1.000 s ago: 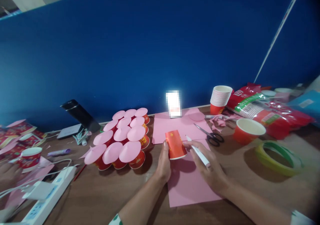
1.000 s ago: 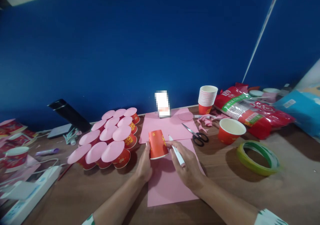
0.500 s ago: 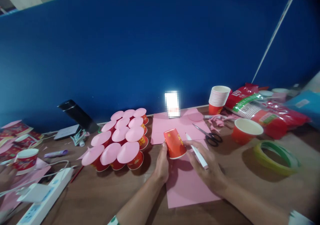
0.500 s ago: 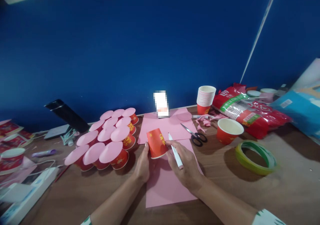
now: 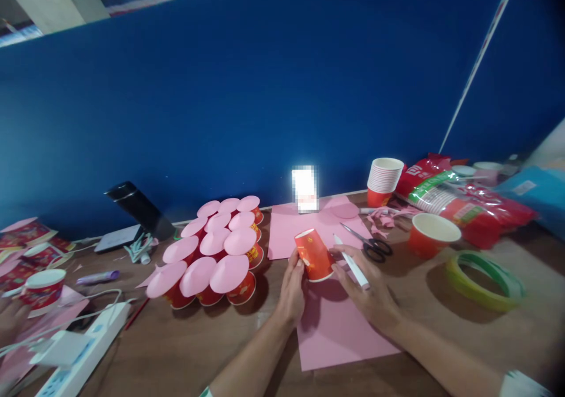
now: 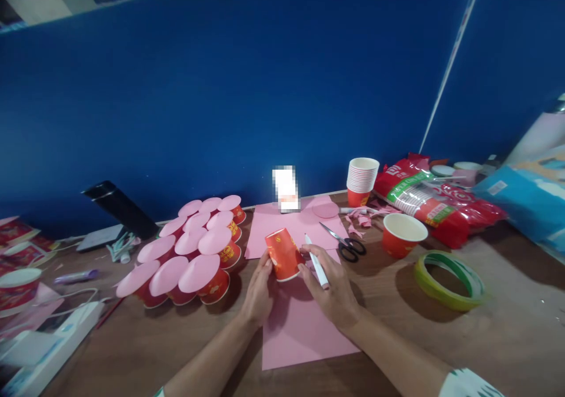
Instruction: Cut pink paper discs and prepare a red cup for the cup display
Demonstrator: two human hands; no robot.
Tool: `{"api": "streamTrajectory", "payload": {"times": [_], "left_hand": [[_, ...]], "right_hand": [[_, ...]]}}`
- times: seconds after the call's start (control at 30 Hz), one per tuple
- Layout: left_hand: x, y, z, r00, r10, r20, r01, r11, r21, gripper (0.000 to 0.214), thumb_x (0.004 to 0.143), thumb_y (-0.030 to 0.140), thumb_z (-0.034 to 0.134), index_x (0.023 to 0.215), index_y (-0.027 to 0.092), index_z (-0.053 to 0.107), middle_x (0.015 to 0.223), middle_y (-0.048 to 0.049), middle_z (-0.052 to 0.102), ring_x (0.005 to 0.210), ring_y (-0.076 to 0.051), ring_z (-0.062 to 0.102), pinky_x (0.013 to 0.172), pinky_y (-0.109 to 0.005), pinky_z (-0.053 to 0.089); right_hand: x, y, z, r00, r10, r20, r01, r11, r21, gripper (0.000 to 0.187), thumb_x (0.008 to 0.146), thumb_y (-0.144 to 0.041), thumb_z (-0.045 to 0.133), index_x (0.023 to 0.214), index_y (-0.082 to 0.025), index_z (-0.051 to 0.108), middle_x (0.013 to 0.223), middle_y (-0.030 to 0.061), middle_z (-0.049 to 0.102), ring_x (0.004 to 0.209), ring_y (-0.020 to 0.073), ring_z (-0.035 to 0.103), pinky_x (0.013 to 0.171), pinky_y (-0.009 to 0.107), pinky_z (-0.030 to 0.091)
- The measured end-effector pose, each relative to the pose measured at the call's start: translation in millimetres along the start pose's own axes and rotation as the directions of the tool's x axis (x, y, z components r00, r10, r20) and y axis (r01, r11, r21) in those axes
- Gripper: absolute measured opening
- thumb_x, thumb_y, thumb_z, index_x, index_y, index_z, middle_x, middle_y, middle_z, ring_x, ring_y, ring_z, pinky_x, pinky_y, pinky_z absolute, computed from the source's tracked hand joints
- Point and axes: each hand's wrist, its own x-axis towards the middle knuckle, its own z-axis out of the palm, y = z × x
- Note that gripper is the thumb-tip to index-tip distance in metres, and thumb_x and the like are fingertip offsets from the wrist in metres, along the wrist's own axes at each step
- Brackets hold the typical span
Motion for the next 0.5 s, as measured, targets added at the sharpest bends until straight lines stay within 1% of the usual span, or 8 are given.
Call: {"api": "streamTrajectory", "payload": {"times": [0.13,0.23,0.3,0.43,0.5], "left_hand": [[1.9,-3.0,-4.4,1.000,-0.009,-0.017,0.010,0.999,0.052,0.056,0.081,0.047,0.069,0.130,0.023,0.057,0.133,-0.0095,0.063,0.130,-0.028,0.052,0.111,-0.040,0.040],[2.2,-4.4,-6.9,0.998,0.019,-0.066,-0.009,0.988,0.152,0.058,0.081,0.050,0.067,0.131,0.023,0.057,0.135,-0.0099,0.062,0.131,-0.029,0.052,0.111,-0.040,0.040],[1.6,-4.0,-7.7,0.994,0.051,-0.101,-0.028,0.975,0.219,0.059,0.081,0.053,0.066,0.131,0.022,0.058,0.139,-0.0104,0.059,0.133,-0.029,0.050,0.112,-0.040,0.039],[-1.5,3.1,-4.3,0.978,0.122,-0.167,-0.051,0.925,0.377,0.060,0.081,0.054,0.065,0.131,0.022,0.058,0.142,-0.0106,0.056,0.136,-0.029,0.045,0.112,-0.038,0.037],[-3.0,7.7,-1.7,0.976,0.155,-0.154,-0.069,0.888,0.454,0.059,0.082,0.053,0.064,0.132,0.022,0.057,0.141,-0.0102,0.057,0.135,-0.028,0.047,0.111,-0.037,0.039]], "right_hand": [[-1.7,5.9,1.8,1.000,-0.027,-0.011,0.026,0.999,-0.046,0.026,0.094,-0.026,0.056,0.119,-0.020,0.057,0.112,0.0104,0.068,0.089,0.0198,0.070,0.079,0.032,0.059],[-2.9,8.6,2.8,0.998,-0.051,-0.036,0.047,0.994,-0.094,0.027,0.093,-0.026,0.058,0.120,-0.020,0.056,0.110,0.0102,0.068,0.091,0.0212,0.069,0.082,0.035,0.058],[-3.3,7.8,2.9,0.998,-0.048,-0.044,0.044,0.995,-0.094,0.027,0.093,-0.025,0.057,0.120,-0.021,0.055,0.108,0.0101,0.068,0.090,0.0210,0.068,0.082,0.035,0.058],[-3.5,2.0,2.7,0.999,-0.045,-0.028,0.043,0.998,-0.054,0.023,0.094,-0.022,0.054,0.117,-0.021,0.056,0.106,0.0090,0.067,0.089,0.0194,0.068,0.079,0.031,0.057],[-3.5,-0.6,3.3,0.998,-0.059,-0.002,0.059,0.998,-0.038,0.023,0.094,-0.021,0.054,0.117,-0.021,0.056,0.107,0.0087,0.067,0.091,0.0191,0.067,0.079,0.030,0.057]]}}
